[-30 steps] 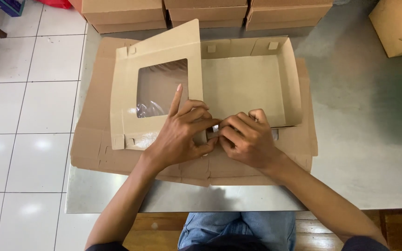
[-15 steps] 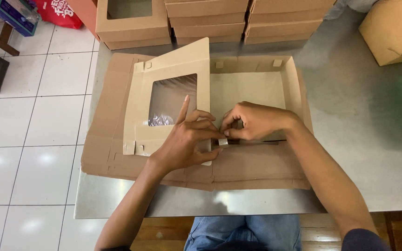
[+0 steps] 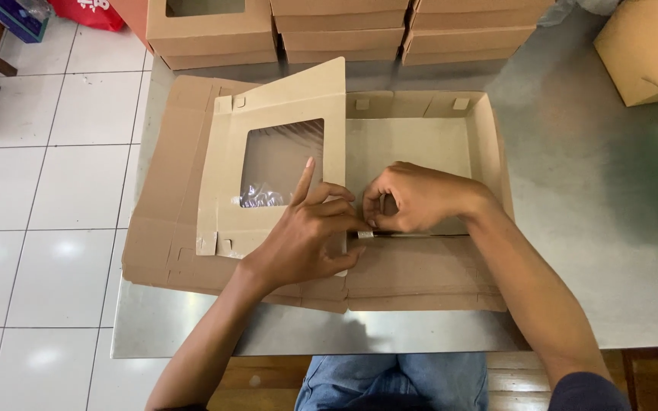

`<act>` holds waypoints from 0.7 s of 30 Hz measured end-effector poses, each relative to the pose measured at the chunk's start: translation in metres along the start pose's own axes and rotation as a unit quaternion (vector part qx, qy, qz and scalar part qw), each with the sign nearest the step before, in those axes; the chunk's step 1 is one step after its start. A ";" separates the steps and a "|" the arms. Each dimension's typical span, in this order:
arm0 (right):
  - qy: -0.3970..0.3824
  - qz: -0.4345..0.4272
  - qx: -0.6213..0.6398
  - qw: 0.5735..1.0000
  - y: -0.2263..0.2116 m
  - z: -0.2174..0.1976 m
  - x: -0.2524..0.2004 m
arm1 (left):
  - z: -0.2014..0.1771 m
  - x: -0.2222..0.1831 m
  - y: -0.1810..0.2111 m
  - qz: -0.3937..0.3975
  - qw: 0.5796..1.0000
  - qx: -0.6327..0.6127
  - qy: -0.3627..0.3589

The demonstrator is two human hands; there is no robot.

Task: The person assembles flat cardboard boxes with clear windows by folding the sides and tucking tabs into slots. They complete one box and place it on a stack, then begin folding another flat piece.

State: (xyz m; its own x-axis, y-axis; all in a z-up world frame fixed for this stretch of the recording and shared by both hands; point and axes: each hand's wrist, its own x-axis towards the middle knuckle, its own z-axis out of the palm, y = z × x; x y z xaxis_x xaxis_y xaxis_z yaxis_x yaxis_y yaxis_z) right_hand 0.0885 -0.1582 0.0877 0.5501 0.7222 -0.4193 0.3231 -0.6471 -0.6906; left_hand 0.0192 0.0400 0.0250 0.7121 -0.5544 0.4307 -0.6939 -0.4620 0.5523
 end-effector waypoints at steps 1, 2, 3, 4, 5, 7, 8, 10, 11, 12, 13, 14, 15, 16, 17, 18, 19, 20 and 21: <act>-0.002 0.001 0.002 1.000 0.002 0.000 0.001 | 0.001 0.000 0.001 -0.002 1.000 -0.002 -0.001; 0.007 -0.005 0.005 1.000 0.003 -0.001 0.002 | 0.001 0.001 0.001 -0.004 1.000 0.000 -0.001; 0.015 -0.010 0.007 1.000 0.005 -0.001 0.002 | 0.001 0.001 0.002 -0.006 1.000 0.002 -0.001; 0.016 -0.009 0.009 1.000 0.005 -0.002 0.001 | 0.002 0.001 0.002 -0.006 1.000 0.001 -0.003; 0.018 0.002 0.003 1.000 0.005 -0.002 0.000 | 0.003 0.001 0.002 -0.004 1.000 0.003 0.004; 0.020 0.013 -0.002 1.000 0.006 -0.003 -0.001 | 0.005 0.001 0.002 -0.001 1.000 0.004 0.009; 0.023 0.010 -0.014 1.000 0.006 -0.003 0.000 | 0.007 0.001 0.003 -0.005 1.000 0.006 0.011; 0.025 0.007 -0.025 0.999 0.005 -0.004 0.000 | 0.009 0.000 0.003 -0.008 1.000 0.008 0.012; 0.024 0.008 -0.030 0.999 0.005 -0.004 -0.001 | 0.009 0.000 0.003 -0.006 1.000 0.011 0.013; 0.023 0.008 -0.034 0.999 0.004 -0.005 -0.001 | 0.009 -0.001 0.003 -0.005 1.000 0.014 0.014; 0.023 0.008 -0.033 0.999 0.004 -0.005 -0.001 | 0.010 -0.001 0.002 -0.006 1.000 0.014 0.013; 0.022 0.011 -0.046 0.999 0.003 -0.005 -0.001 | 0.011 -0.001 0.001 -0.007 1.000 0.023 0.011; 0.020 0.014 -0.059 0.998 0.003 -0.005 -0.001 | 0.012 -0.001 0.000 -0.008 0.999 0.031 0.009; 0.020 0.015 -0.057 0.998 0.003 -0.005 -0.002 | 0.013 -0.002 -0.001 -0.009 0.999 0.030 0.007; 0.020 0.015 -0.066 0.998 0.003 -0.005 -0.003 | 0.015 -0.003 -0.002 0.001 0.999 0.035 0.019; 0.021 0.014 -0.076 0.997 0.003 -0.006 -0.004 | 0.015 -0.003 -0.003 0.011 0.999 0.041 0.032; 0.020 0.014 -0.074 0.997 0.003 -0.007 -0.004 | 0.017 -0.003 -0.002 0.011 0.999 0.041 0.031; 0.020 0.010 -0.079 0.997 0.003 -0.007 -0.004 | 0.018 -0.002 -0.002 0.011 0.998 0.044 0.035; 0.020 0.006 -0.085 0.996 0.003 -0.007 -0.004 | 0.019 -0.002 -0.001 0.012 0.998 0.047 0.039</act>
